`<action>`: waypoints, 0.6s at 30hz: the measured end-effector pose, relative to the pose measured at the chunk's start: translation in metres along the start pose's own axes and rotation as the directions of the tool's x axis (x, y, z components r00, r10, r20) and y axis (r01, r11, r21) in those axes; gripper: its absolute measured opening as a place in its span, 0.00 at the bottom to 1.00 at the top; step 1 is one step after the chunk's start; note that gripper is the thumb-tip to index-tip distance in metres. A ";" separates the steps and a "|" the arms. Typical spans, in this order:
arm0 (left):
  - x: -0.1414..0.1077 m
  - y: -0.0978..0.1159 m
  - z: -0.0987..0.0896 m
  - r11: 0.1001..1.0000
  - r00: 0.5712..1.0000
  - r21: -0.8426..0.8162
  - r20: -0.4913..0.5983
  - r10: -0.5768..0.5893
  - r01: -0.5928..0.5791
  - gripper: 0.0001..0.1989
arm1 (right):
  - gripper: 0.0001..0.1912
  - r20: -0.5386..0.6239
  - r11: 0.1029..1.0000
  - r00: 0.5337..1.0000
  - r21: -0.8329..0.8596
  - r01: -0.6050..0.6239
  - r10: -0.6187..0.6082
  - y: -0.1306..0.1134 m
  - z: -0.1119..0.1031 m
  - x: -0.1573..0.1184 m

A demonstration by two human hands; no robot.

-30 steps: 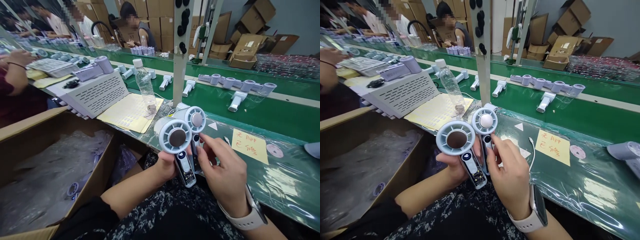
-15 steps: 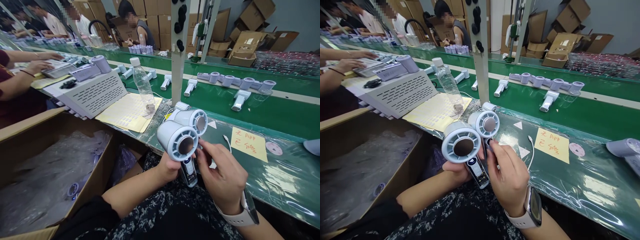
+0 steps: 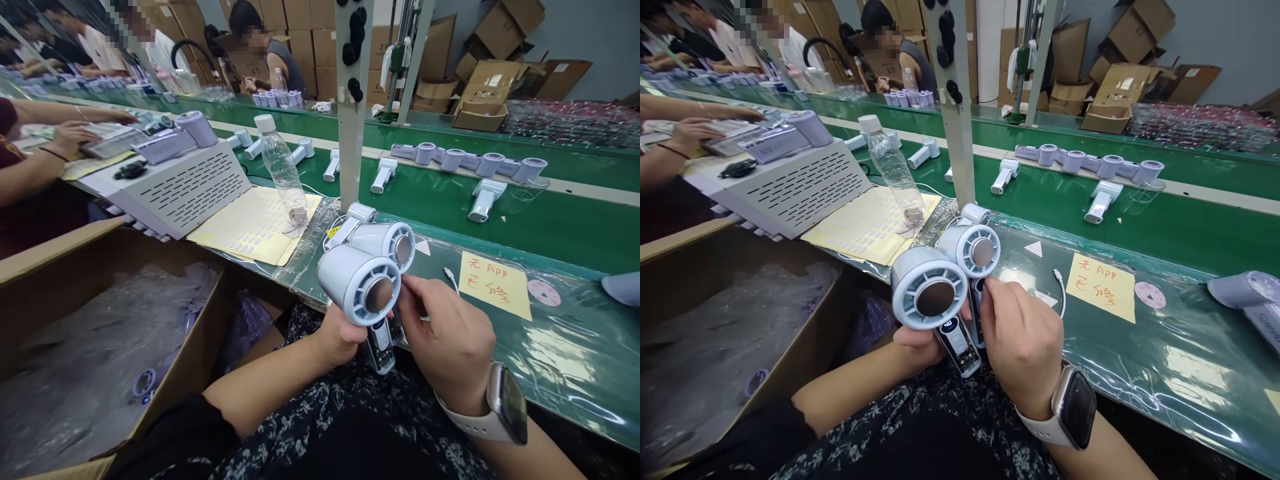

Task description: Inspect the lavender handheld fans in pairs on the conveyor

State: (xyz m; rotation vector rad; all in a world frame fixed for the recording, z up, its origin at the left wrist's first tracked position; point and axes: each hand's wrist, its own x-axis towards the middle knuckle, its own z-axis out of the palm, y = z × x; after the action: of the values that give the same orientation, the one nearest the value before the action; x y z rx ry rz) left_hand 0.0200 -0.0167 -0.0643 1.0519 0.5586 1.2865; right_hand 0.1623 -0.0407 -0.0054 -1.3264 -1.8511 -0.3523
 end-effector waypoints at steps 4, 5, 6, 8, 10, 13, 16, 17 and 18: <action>0.006 0.011 0.008 1.000 1.000 -0.007 0.003 -0.012 0.012 0.39 | 0.09 -0.005 0.998 0.998 0.004 0.065 -0.065 0.002 0.000 -0.001; 0.008 0.016 0.010 0.999 1.000 -0.034 0.007 -0.022 0.023 0.38 | 0.09 -0.005 0.995 0.997 0.052 0.083 -0.083 0.002 -0.001 -0.002; 0.010 0.020 0.012 0.997 0.999 -0.072 0.012 -0.041 0.041 0.38 | 0.08 0.000 0.989 0.996 0.117 0.090 -0.091 0.001 -0.002 -0.003; 0.015 0.028 0.015 0.977 0.993 -0.177 0.010 -0.115 0.115 0.38 | 0.08 0.028 0.968 0.999 0.247 0.036 -0.044 0.001 -0.005 -0.004; 0.018 0.033 0.016 0.935 0.980 -0.295 0.010 -0.201 0.195 0.38 | 0.08 0.038 0.943 0.995 0.319 -0.099 0.091 0.000 -0.005 -0.003; 0.019 0.032 0.016 0.906 0.977 -0.366 0.046 -0.210 0.212 0.37 | 0.05 0.028 0.921 0.971 0.312 -0.235 0.238 0.000 -0.002 0.000; 0.015 0.024 0.014 0.957 0.990 -0.255 0.034 -0.135 0.139 0.38 | 0.04 0.038 0.962 0.983 0.204 -0.183 0.179 -0.001 0.003 0.003; 0.013 0.022 0.013 0.975 0.993 -0.190 0.012 -0.113 0.114 0.39 | 0.04 0.036 0.978 0.989 0.151 -0.144 0.140 0.000 0.005 0.004; 0.011 0.019 0.012 0.988 0.996 -0.125 -0.007 -0.092 0.091 0.40 | 0.05 0.033 0.989 0.994 0.102 -0.105 0.102 0.001 0.006 0.004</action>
State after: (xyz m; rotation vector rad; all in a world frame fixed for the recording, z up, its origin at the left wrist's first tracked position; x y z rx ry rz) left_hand 0.0234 -0.0110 -0.0396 0.9049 0.5236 1.2320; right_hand 0.1594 -0.0339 -0.0068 -1.3557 -1.7906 -0.1819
